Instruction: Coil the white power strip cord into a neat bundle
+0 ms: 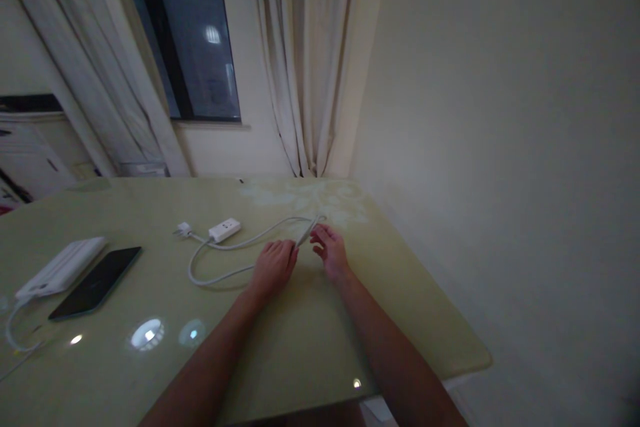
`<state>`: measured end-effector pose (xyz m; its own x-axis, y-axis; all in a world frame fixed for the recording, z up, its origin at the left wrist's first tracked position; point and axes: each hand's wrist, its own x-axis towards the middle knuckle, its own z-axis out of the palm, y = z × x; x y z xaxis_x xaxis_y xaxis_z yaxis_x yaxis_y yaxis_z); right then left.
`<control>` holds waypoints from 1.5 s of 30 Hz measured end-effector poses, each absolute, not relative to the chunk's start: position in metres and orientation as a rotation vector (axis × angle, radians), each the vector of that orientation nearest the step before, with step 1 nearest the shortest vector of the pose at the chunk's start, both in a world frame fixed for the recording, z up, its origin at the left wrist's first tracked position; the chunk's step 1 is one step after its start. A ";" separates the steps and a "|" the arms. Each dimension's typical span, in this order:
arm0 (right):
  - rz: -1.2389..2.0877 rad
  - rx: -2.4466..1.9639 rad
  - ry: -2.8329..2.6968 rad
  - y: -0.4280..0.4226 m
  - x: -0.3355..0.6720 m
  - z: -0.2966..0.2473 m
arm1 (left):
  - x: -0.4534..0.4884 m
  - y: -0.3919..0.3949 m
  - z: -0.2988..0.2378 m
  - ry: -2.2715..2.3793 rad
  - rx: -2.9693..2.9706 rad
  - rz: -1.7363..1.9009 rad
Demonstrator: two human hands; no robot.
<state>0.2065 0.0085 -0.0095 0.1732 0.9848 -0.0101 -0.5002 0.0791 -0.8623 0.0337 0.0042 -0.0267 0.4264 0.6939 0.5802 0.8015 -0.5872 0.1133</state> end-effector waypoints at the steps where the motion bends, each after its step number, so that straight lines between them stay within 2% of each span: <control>1: 1.254 -0.867 -0.791 0.006 0.202 -0.009 | 0.034 0.003 -0.027 -1.320 -2.488 -0.888; 10: 1.132 -0.930 -1.122 -0.001 0.188 -0.009 | 0.030 0.004 -0.025 -1.338 -2.438 -0.977; 25: 1.045 -0.800 -0.624 0.015 0.223 -0.004 | 0.017 0.010 -0.014 -1.550 -2.237 -0.869; 29: 1.130 -0.783 -0.472 0.017 0.235 -0.001 | 0.019 0.011 -0.017 -1.661 -2.227 -0.867; 37: 1.370 -0.815 -0.989 -0.003 0.194 -0.006 | 0.026 0.001 -0.014 -1.951 -2.243 -1.033; 41: 1.318 -0.874 -1.164 -0.003 0.183 -0.011 | 0.024 0.000 -0.011 -1.826 -2.268 -1.170; 45: 1.229 -0.859 -1.027 0.005 0.195 -0.010 | 0.018 0.005 -0.008 -1.697 -2.262 -1.200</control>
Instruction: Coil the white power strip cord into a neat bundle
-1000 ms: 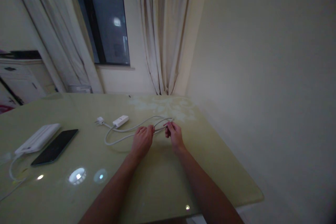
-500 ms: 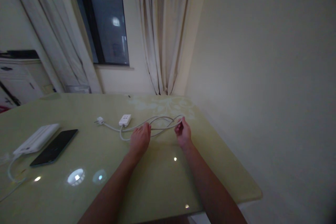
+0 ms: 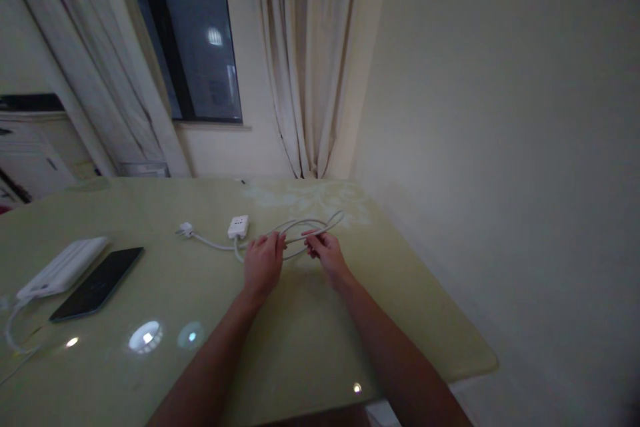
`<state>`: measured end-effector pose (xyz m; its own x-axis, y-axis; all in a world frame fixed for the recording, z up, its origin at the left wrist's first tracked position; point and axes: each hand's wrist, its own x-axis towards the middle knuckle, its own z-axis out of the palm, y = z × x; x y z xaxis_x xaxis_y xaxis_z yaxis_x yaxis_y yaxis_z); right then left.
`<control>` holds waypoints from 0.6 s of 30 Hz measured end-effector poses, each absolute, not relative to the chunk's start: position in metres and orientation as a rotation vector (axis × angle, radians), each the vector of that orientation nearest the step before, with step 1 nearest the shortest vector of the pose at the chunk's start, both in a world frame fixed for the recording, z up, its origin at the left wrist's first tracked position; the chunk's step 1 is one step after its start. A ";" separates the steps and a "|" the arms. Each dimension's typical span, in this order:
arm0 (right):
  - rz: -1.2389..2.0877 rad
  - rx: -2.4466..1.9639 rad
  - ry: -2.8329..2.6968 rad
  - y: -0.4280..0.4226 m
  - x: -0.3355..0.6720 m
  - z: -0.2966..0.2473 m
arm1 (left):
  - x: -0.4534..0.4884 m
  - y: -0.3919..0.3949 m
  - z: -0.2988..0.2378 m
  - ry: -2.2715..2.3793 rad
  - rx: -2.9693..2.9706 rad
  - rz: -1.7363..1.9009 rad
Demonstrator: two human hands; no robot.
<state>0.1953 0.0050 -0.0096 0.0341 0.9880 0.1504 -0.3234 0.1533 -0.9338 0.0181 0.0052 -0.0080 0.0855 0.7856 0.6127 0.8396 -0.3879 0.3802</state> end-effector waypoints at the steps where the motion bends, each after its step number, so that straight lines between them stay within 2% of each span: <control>1: 1.207 -0.843 -0.947 0.007 0.202 -0.008 | 0.016 0.007 -0.008 -1.705 -2.247 -1.194; 6: 1.076 -0.715 -0.536 0.014 0.239 0.000 | 0.007 0.014 -0.011 -1.911 -2.293 -1.192; 10: 1.165 -0.691 -0.448 0.012 0.240 0.002 | 0.013 0.012 -0.016 -1.993 -2.328 -1.172; 13: 1.311 -0.714 -0.641 0.004 0.217 -0.002 | 0.019 0.011 -0.019 -1.948 -2.354 -1.159; 18: 1.346 -0.818 -1.425 -0.012 0.176 -0.017 | 0.016 0.014 -0.024 -1.973 -2.375 -1.272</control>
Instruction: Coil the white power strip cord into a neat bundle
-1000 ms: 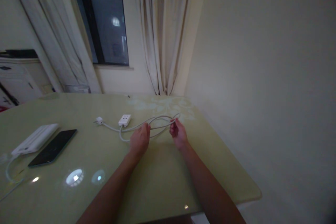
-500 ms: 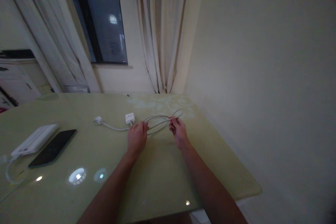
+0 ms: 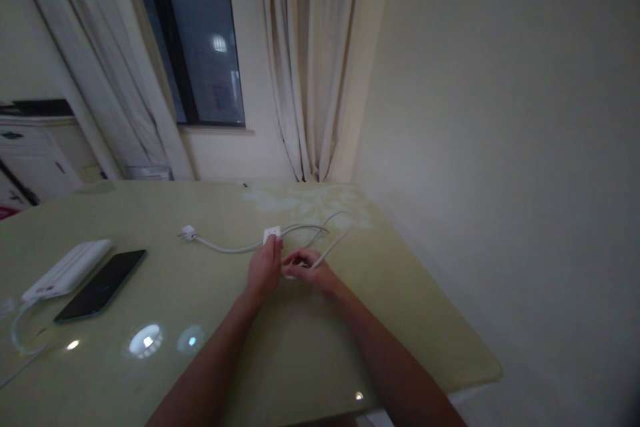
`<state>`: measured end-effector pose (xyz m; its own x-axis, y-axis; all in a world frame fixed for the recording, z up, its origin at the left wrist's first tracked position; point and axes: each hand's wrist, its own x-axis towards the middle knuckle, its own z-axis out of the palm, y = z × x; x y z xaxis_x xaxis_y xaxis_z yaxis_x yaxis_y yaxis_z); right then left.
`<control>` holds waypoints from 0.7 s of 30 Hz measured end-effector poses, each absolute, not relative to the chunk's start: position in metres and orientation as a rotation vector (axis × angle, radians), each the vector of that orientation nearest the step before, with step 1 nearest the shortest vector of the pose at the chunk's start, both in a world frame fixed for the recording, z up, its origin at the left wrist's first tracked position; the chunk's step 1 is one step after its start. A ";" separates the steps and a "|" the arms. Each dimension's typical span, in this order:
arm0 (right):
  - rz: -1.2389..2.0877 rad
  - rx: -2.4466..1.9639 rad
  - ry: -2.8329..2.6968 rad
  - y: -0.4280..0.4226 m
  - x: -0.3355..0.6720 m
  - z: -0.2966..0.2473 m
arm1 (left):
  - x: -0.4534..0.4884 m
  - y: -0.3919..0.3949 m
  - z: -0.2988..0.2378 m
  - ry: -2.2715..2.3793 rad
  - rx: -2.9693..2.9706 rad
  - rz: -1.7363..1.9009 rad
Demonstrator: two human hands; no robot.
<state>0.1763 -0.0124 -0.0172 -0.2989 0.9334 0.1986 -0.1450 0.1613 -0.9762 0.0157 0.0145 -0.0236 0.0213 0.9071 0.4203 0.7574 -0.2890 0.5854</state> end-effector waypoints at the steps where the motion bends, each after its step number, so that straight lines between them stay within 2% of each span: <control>1: 1.328 -0.837 -1.526 -0.015 0.171 -0.020 | 0.014 0.016 -0.024 1.721 2.071 1.137; 8: 1.376 -0.810 -1.466 -0.014 0.177 -0.014 | 0.006 0.023 -0.021 1.593 2.083 1.425; 13: 1.433 -0.677 -1.039 -0.011 0.194 -0.002 | 0.002 0.030 -0.026 1.642 1.959 1.571; 21: 1.458 -0.622 -0.765 -0.011 0.217 0.011 | 0.000 0.036 -0.033 1.434 1.600 1.444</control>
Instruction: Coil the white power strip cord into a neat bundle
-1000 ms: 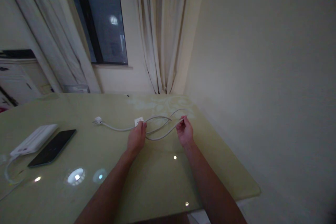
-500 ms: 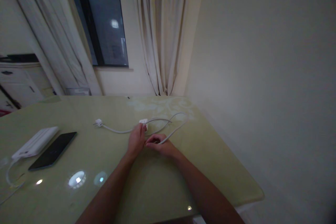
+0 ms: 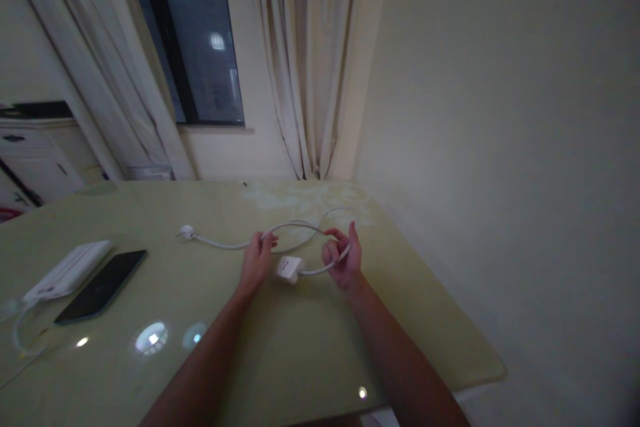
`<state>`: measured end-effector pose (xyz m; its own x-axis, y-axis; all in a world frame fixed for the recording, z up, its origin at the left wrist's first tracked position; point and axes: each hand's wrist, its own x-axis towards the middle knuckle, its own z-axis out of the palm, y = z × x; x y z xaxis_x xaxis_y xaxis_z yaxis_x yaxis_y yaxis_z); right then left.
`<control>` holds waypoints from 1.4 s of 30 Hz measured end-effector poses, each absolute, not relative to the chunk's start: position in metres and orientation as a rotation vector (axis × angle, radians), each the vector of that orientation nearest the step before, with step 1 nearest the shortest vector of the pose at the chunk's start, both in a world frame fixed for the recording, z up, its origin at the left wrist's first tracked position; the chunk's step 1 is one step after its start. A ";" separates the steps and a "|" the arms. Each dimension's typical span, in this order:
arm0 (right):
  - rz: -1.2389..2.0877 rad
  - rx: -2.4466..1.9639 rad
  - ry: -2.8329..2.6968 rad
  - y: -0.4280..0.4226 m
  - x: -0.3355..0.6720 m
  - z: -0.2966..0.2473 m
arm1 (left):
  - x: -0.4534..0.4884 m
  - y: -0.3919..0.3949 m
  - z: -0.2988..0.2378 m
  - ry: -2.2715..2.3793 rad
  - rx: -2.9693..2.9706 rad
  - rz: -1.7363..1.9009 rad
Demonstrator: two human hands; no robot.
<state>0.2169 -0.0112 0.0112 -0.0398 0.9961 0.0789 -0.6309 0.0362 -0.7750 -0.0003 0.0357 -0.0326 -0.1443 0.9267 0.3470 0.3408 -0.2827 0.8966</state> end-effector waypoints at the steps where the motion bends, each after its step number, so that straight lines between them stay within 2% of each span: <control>1: 1.443 -0.610 -0.748 -0.011 0.220 0.012 | -0.001 0.035 -0.031 1.414 1.565 1.452; 8: 1.203 -0.768 -0.649 0.006 0.234 0.007 | -0.010 0.026 -0.010 1.468 1.526 1.517; 12: 0.902 -0.995 -0.513 0.017 0.242 -0.011 | -0.006 0.016 -0.006 1.485 2.008 1.314; 15: 0.854 -1.119 -0.446 0.021 0.244 -0.020 | 0.000 0.012 -0.007 1.508 2.317 1.224; 21: 0.700 -1.128 -0.729 0.019 0.244 -0.014 | -0.007 0.023 -0.019 1.767 2.254 1.276; 27: 0.858 -1.108 -0.952 0.013 0.252 -0.006 | -0.021 0.040 -0.030 1.737 1.957 1.428; 33: 1.288 -0.968 -0.883 0.007 0.257 -0.001 | -0.019 0.038 -0.030 1.688 1.890 1.447; 42: 1.552 -0.770 -0.705 0.006 0.230 -0.008 | -0.016 0.033 -0.031 1.639 2.079 1.428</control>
